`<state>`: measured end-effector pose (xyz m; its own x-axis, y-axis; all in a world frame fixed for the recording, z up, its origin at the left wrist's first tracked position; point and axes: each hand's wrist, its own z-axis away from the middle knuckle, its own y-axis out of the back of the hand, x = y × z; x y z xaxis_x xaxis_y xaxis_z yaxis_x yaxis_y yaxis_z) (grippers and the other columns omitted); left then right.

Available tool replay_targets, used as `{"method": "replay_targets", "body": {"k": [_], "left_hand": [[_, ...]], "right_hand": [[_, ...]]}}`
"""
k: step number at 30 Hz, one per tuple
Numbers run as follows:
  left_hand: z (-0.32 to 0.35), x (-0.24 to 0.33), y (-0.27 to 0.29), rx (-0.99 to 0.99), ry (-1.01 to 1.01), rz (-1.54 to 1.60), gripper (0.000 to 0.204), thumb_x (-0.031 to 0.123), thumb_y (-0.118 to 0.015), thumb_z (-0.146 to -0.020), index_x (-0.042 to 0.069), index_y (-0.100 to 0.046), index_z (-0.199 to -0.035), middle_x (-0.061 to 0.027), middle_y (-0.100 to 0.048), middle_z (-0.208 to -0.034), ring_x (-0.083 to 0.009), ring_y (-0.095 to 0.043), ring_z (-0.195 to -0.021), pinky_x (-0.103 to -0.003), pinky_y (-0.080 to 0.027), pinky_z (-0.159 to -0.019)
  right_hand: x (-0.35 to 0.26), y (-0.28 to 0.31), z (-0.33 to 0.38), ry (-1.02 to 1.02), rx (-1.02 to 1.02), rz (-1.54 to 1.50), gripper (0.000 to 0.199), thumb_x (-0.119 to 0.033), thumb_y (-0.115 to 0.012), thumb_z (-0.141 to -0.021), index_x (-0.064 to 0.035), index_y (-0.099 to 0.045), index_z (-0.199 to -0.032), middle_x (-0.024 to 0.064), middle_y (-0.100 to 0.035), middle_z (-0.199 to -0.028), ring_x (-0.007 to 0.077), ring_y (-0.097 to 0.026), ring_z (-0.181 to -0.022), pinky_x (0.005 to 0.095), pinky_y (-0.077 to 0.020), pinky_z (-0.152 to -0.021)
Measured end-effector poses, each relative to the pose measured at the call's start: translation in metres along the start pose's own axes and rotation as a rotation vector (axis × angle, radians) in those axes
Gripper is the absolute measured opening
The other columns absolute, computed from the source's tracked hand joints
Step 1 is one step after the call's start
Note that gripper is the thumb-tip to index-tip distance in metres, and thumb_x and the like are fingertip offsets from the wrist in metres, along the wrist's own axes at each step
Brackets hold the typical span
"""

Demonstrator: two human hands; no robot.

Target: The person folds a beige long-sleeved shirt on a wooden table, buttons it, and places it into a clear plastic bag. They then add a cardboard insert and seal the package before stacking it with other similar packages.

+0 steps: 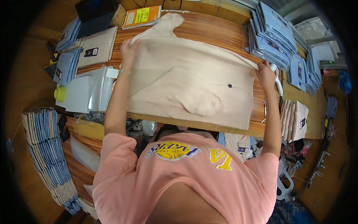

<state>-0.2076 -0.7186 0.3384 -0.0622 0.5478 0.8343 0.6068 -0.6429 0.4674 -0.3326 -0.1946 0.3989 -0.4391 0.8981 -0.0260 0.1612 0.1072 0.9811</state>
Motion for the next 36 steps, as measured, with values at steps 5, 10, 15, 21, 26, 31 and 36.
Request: {"method": "replay_targets", "body": {"k": [5, 10, 15, 21, 26, 31, 36], "left_hand": [[0.122, 0.038, 0.070, -0.094, -0.042, -0.052, 0.028, 0.011, -0.067, -0.076, -0.004, -0.060, -0.099, -0.0116, -0.056, -0.107, -0.0236, -0.050, -0.103, -0.031, -0.039, -0.089], [0.195, 0.031, 0.080, -0.178, -0.102, -0.482, 0.038, 0.012, -0.071, -0.067, 0.002, -0.058, -0.102, -0.0121, -0.054, -0.111, -0.0297, -0.048, -0.105, -0.040, -0.035, -0.092], [0.198, 0.095, -0.002, -0.664, -0.513, -0.342, 0.033, 0.020, -0.070, -0.066, 0.009, -0.059, -0.095, -0.0063, -0.058, -0.106, -0.0260, -0.045, -0.105, -0.038, -0.029, -0.094], [0.204, 0.070, -0.013, -0.877, -0.488, -0.515, 0.022, 0.024, -0.066, -0.071, 0.012, -0.061, -0.090, -0.0003, -0.055, -0.089, -0.0213, -0.045, -0.093, -0.036, -0.030, -0.082], [0.219, 0.073, -0.015, -0.825, -0.536, -0.447, 0.020, 0.021, -0.066, -0.071, 0.014, -0.062, -0.089, 0.0006, -0.053, -0.086, -0.0202, -0.045, -0.090, -0.035, -0.030, -0.083], [0.216, 0.077, -0.020, -0.810, -0.591, -0.421, 0.020, 0.019, -0.066, -0.071, 0.014, -0.062, -0.090, 0.0011, -0.052, -0.085, -0.0198, -0.045, -0.089, -0.035, -0.031, -0.083], [0.229, 0.066, -0.013, -0.765, -0.572, -0.473, 0.020, 0.020, -0.066, -0.071, 0.015, -0.062, -0.090, 0.0012, -0.053, -0.085, -0.0197, -0.046, -0.090, -0.036, -0.032, -0.083]], "right_hand": [[0.027, 0.031, 0.135, -0.243, -0.170, -0.384, 0.015, -0.001, -0.062, -0.070, -0.0046, -0.059, -0.084, 0.0094, -0.058, -0.071, 0.0184, -0.052, -0.057, 0.0290, -0.0420, -0.054], [0.039, -0.040, 0.233, -0.440, -0.266, -0.913, 0.015, 0.010, -0.058, -0.070, -0.0027, -0.056, -0.077, -0.0002, -0.061, -0.082, 0.0031, -0.045, -0.060, 0.0191, -0.0376, -0.053], [0.036, -0.050, 0.219, -0.580, -0.149, -1.388, 0.019, 0.016, -0.049, -0.073, -0.0022, -0.055, -0.078, 0.0099, -0.062, -0.103, 0.0104, -0.057, -0.085, 0.0216, -0.0464, -0.070], [0.053, -0.055, 0.226, -0.356, -0.219, -1.105, 0.016, 0.014, -0.046, -0.074, 0.0009, -0.054, -0.074, 0.0105, -0.064, -0.093, 0.0157, -0.059, -0.086, 0.0239, -0.0448, -0.076], [0.049, -0.069, 0.168, -0.489, 0.095, -0.702, 0.012, -0.002, -0.057, -0.075, 0.0006, -0.057, -0.087, 0.0089, -0.062, -0.077, 0.0194, -0.059, -0.072, 0.0291, -0.0448, -0.063], [0.083, -0.118, 0.120, -0.493, -0.019, -0.657, 0.031, -0.014, -0.064, -0.073, -0.0051, -0.053, -0.100, 0.0092, -0.061, -0.079, 0.0243, -0.058, -0.067, 0.0353, -0.0447, -0.062], [-0.002, -0.064, 0.119, -0.345, 0.136, -0.027, 0.037, -0.009, -0.063, -0.069, -0.0077, -0.054, -0.105, 0.0125, -0.057, -0.096, 0.0311, -0.052, -0.090, 0.0429, -0.0396, -0.079]]}}
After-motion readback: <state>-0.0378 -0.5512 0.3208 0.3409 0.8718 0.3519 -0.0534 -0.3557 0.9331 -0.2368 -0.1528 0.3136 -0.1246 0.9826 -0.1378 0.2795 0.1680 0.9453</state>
